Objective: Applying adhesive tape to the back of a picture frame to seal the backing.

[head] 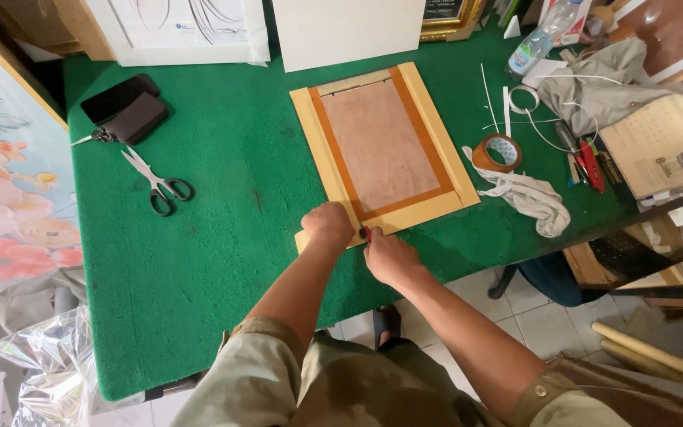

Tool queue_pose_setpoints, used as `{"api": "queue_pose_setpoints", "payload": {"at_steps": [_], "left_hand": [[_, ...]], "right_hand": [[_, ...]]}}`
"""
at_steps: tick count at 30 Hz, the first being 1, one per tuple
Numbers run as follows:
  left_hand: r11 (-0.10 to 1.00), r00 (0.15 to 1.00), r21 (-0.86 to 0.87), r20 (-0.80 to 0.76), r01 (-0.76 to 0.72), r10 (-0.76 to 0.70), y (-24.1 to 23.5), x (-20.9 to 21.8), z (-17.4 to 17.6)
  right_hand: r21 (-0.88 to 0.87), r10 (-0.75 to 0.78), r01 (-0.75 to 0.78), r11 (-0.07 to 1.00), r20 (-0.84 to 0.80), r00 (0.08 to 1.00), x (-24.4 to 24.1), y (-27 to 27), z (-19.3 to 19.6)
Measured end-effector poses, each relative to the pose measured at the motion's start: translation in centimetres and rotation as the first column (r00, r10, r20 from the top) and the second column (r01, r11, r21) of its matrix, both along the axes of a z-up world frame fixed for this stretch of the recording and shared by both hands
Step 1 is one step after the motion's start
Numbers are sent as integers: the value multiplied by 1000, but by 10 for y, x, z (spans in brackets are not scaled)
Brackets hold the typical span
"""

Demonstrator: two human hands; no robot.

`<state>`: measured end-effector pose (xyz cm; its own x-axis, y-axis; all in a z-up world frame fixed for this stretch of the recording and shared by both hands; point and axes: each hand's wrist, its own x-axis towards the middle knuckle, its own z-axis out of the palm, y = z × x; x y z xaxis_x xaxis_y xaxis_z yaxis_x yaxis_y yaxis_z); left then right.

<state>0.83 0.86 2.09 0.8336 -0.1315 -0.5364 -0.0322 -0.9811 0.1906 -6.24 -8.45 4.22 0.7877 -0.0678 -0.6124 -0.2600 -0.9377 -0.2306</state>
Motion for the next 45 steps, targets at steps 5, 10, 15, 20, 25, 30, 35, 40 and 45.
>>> {"api": "queue_pose_setpoints", "payload": {"at_steps": [5,10,15,20,25,30,35,40,45], "left_hand": [[1000,1000,7,-13,4,-4,-1,0,-3],[1000,1000,13,-17,-18,19,-4,-1,5],[999,999,45,-25,29,-28,-5,-4,12],[998,999,59,-43,32,-30,-10,-3,6],[996,999,82,-40,27,-24,-8,-3,7],[998,1000,55,-5,27,-27,-3,-10,11],[1000,999,10,43,2,-2,-2,-16,14],[1000,994,1,107,7,-7,1,-18,-4],[998,993,32,103,49,-52,21,-20,-20]], "right_hand": [[12,12,-11,1000,-62,998,6,2,20],[9,4,-3,1000,-85,996,3,0,21],[-9,-12,11,1000,-76,997,-14,0,7],[-27,-21,19,999,-82,996,-35,-4,1],[-32,-27,25,999,-67,997,-43,0,-1],[-85,48,-49,995,-18,999,-50,-19,-28],[14,-52,51,999,132,990,-15,-27,8],[195,-156,99,976,300,941,13,-32,-11],[179,-260,223,958,219,941,22,-24,5]]}}
